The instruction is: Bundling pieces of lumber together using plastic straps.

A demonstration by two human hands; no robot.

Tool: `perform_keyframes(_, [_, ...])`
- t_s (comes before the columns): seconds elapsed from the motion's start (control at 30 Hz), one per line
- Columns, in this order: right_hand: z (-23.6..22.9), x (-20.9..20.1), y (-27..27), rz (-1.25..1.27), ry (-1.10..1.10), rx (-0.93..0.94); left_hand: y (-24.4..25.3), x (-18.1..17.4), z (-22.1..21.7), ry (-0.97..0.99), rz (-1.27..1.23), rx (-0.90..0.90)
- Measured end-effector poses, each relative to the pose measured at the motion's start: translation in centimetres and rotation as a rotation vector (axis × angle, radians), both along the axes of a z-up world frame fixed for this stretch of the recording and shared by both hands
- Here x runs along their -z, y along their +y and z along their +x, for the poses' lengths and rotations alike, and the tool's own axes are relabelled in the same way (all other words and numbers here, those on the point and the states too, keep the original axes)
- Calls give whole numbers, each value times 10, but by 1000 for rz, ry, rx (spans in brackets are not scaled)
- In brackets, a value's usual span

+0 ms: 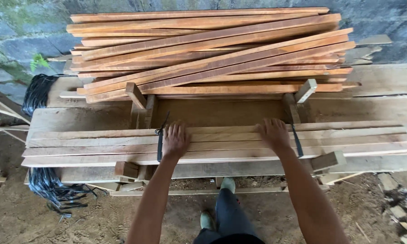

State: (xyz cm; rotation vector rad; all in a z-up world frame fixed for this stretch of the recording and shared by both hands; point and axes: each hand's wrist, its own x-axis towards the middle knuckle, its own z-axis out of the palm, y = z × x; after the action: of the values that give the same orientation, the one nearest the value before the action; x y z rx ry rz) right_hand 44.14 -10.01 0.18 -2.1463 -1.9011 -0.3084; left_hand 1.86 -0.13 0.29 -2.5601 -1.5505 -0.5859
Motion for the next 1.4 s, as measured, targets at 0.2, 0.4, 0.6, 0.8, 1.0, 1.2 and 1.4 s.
perform_keyframes(0.2, [-12,-18,-47,-158,7,-96,-42,-18,-15,-54,-52,80])
perform_keyframes(0.4, [-21,-23,-83,-239,-168,-192,-67,-18,-37,118,196,247])
perform_keyframes(0.6, [-12,10,-88,-179,-344,-265,-58,16,-40,347,283,219])
perform_keyframes(0.8, [-23,-13,-83,-143,-333,-252,-52,1,-38,425,112,206])
perform_keyframes(1.0, [-18,-40,-75,-231,-349,-279,-42,-21,-36,462,56,255])
perform_keyframes(1.2, [-3,-89,-21,-576,-188,-330,27,-20,-32,432,-266,348])
perform_keyframes(1.4, [7,-151,18,-891,10,-214,76,-52,-22,569,-593,238])
